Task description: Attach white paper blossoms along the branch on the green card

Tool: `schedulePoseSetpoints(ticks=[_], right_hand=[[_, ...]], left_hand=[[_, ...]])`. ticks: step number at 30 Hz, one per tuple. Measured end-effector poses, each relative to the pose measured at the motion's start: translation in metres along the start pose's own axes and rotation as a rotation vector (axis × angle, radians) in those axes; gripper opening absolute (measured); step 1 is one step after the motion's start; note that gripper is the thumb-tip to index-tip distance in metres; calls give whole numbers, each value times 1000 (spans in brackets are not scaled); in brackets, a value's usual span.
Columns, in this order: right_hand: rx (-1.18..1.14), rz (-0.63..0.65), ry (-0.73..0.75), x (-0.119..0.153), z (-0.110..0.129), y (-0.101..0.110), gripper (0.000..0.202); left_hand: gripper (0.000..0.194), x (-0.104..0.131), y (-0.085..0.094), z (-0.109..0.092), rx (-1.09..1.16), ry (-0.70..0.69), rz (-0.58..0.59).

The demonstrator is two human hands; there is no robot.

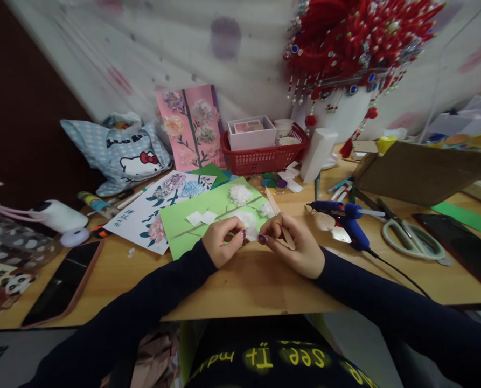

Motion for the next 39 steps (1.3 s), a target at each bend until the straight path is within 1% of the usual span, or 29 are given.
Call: schedulePoseSetpoints(ticks=[4, 7, 14, 16, 20, 21, 22, 23, 24, 27, 28, 29, 31, 33, 35, 39], right_hand=[[-24, -29, -35, 0, -7, 10, 31], [-49, -29, -67, 0, -12, 14, 31], [-57, -21, -96, 1, -16, 20, 31], [-46, 61, -62, 2, -13, 19, 30], [69, 365, 62, 9, -5, 6, 26], [105, 409, 71, 11, -6, 4, 25], [132, 428, 72, 12, -7, 3, 23], [146, 423, 74, 12, -8, 4, 22], [152, 400, 82, 12, -8, 6, 21], [170, 242, 123, 10, -5, 18, 21], [179, 188, 129, 10, -5, 23, 25], [184, 140, 129, 10, -5, 26, 33], [161, 66, 124, 12, -6, 31, 48], [107, 20, 130, 13, -6, 33, 55], [81, 6, 134, 13, -5, 32, 58], [145, 1, 145, 13, -1, 30, 68]], left_hand=[[11, -3, 5, 7, 34, 64, -48], [13, -4, 8, 10, 46, 97, -80], [14, -6, 20, 13, 49, 101, -191], [15, -6, 25, 12, 47, 81, -218], [17, -8, 42, 12, 41, 31, -336], [17, -9, 46, 12, 34, 28, -360], [17, -10, 48, 11, 20, 21, -359], [17, -11, 46, 10, -2, 6, -327], [17, -13, 42, 7, -30, -27, -265], [21, -14, 18, -1, -155, -171, 10], [22, -13, 10, 0, -218, -202, 84], [22, -12, 4, 2, -293, -217, 126], [21, -12, -2, 9, -452, -222, 126], [18, -12, -3, 14, -558, -230, 84], [15, -13, -4, 14, -600, -232, 55], [17, -15, -3, 9, -679, -216, 18]])
Point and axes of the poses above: each hand's wrist, its own x-axis away from the middle knuckle, its own y-axis out of the back of the hand, z = x × y, the point moved 7 cm from there along -x, towards the middle knuckle, and after that the axes turned 2 degrees about -z, right-handed, at the moved point
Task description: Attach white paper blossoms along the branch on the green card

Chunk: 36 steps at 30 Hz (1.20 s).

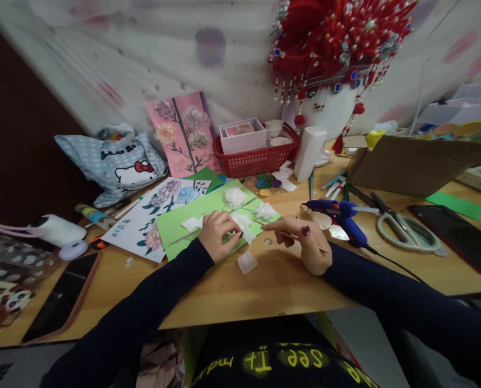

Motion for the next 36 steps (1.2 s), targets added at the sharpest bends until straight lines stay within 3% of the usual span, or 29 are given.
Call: schedulePoseSetpoints(ticks=[6, 15, 19, 22, 31, 36], right_hand=[[138, 50, -35, -2, -6, -7, 74], [251, 84, 89, -8, -7, -21, 61], [307, 101, 62, -10, -8, -23, 54], [361, 128, 4, -10, -13, -25, 48], [460, 129, 100, -13, -8, -34, 39], [437, 136, 65, -18, -10, -36, 41]], left_hand=[[16, 1, 3, -4, -160, -22, -31], [14, 0, 5, 7, -125, 9, -32], [37, 1, 3, 27, -219, 117, 31], [39, 5, -6, 39, -330, 176, 121], [40, 7, -9, 40, -363, 183, 165], [41, 7, -9, 40, -361, 185, 188]])
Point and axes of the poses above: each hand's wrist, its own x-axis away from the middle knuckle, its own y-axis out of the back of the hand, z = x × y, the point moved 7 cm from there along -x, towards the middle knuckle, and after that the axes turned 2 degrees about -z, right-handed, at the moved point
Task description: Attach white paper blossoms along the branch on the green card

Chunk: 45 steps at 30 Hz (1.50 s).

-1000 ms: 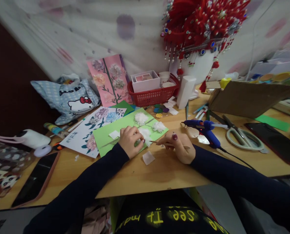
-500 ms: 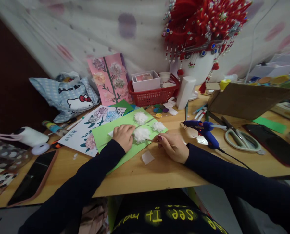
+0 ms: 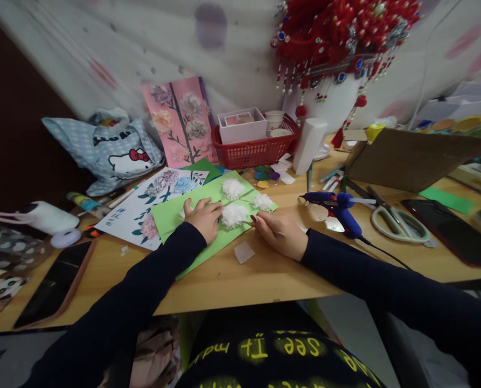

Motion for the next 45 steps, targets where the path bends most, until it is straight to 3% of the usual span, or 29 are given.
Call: schedulePoseSetpoints(ticks=[4, 8, 11, 14, 25, 38, 45], right_hand=[[-161, -38, -153, -1, -14, 2, 49], [-416, -190, -389, 7, -37, 10, 57], [-467, -284, -412, 12, -42, 19, 59], [-479, -276, -411, 11, -40, 19, 60], [-326, -111, -313, 3, -27, 6, 60], [-59, 0, 71, -3, 2, 0, 39], [-98, -8, 68, -4, 0, 6, 39]], left_hand=[[40, 1, 0, -2, -38, -1, 3], [42, 1, 3, -4, -54, -21, -19], [42, 1, 3, -3, -32, -11, -10], [40, 0, 2, -2, -15, 0, -5], [39, 0, 1, 0, 7, -1, -4], [41, 0, 1, -1, -12, -7, 5], [39, 0, 0, -2, -15, -19, -4]])
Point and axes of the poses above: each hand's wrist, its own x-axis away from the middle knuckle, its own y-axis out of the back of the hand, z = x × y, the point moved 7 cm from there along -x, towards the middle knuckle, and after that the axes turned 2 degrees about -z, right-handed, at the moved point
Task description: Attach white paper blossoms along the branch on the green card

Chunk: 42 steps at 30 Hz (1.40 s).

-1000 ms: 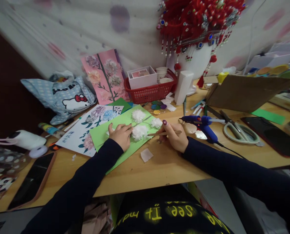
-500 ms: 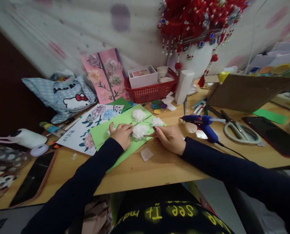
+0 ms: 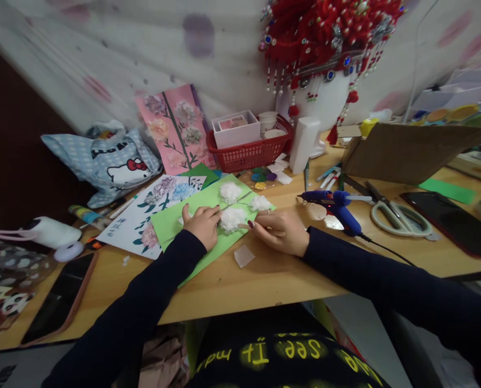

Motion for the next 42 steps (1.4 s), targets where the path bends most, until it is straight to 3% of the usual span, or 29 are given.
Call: schedulePoseSetpoints(ticks=[14, 18, 20, 22, 26, 29, 33, 37, 42], right_hand=[[-84, -204, -88, 6, -4, 24, 46], [-225, -290, -112, 14, -10, 29, 56], [-336, -322, -158, 18, -15, 30, 58], [-419, -339, -208, 20, -20, 30, 59], [-496, -355, -246, 22, -21, 32, 58], [-475, -368, -197, 23, -17, 33, 56], [-391, -383, -46, 25, -6, 34, 54], [-239, -271, 162, 22, 10, 24, 46], [-24, -189, 210, 16, 18, 14, 36]], left_hand=[[36, -1, 0, 2, 8, 17, 3], [18, 0, 29, -2, 111, 21, -163], [20, 5, 43, -13, 210, -39, -191], [28, 11, 45, -29, 309, -119, -97], [19, 25, 23, -47, 366, -103, 190], [11, 26, 12, -48, 418, -101, 266], [7, 16, 14, -34, 428, -34, 179], [9, 10, 11, -22, 372, 33, 107], [12, 8, 6, -20, 368, 50, 71]])
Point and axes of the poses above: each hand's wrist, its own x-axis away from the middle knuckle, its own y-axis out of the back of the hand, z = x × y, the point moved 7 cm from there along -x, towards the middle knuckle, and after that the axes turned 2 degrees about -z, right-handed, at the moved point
